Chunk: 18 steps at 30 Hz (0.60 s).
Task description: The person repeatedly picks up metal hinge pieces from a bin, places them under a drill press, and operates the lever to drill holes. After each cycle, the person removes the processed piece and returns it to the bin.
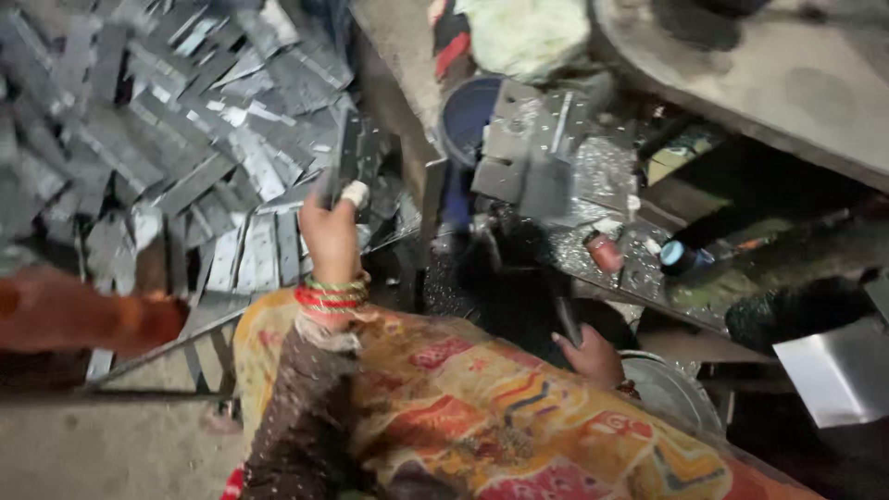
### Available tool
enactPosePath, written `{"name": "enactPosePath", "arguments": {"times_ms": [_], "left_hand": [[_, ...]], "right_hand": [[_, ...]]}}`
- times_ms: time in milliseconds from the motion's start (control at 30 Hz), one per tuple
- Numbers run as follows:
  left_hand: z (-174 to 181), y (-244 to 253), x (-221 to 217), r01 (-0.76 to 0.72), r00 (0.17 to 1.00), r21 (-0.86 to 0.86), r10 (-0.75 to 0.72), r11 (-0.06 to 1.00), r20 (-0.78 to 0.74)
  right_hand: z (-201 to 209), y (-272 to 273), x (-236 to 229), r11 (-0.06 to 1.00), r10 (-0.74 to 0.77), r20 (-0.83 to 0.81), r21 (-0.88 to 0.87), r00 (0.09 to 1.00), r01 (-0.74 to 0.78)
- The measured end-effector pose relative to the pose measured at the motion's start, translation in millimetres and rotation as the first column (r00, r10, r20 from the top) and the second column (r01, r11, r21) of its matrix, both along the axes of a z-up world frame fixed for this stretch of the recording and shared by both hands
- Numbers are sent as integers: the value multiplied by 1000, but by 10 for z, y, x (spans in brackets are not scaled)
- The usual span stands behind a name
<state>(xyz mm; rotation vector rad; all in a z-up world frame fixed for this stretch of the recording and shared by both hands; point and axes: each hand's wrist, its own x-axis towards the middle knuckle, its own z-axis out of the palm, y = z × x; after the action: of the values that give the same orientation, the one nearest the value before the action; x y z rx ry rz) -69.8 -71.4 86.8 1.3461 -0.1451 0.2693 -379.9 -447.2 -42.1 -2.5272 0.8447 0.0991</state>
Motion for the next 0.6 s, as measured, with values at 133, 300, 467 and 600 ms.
{"name": "enactPosePath", "arguments": {"times_ms": [133, 300, 467, 600], "left_hand": [[648, -605, -353, -247, 835, 496, -77, 833, 544], [769, -1480, -536, -384, 727, 768, -345, 512, 594], [540, -1771, -613, -45, 853, 886, -444, 461, 274], [427, -1838, -781, -300, 804, 871, -390, 389, 450]], "right_hand": [[-33, -29, 2, 998, 15, -84, 58, 996, -10], [-86, -5, -39, 999, 37, -73, -28, 997, -39], [147, 125, 19, 999, 44, -112, -3, 993, -45], [600, 157, 120, 991, 88, -126, -92, 988, -99]]}}
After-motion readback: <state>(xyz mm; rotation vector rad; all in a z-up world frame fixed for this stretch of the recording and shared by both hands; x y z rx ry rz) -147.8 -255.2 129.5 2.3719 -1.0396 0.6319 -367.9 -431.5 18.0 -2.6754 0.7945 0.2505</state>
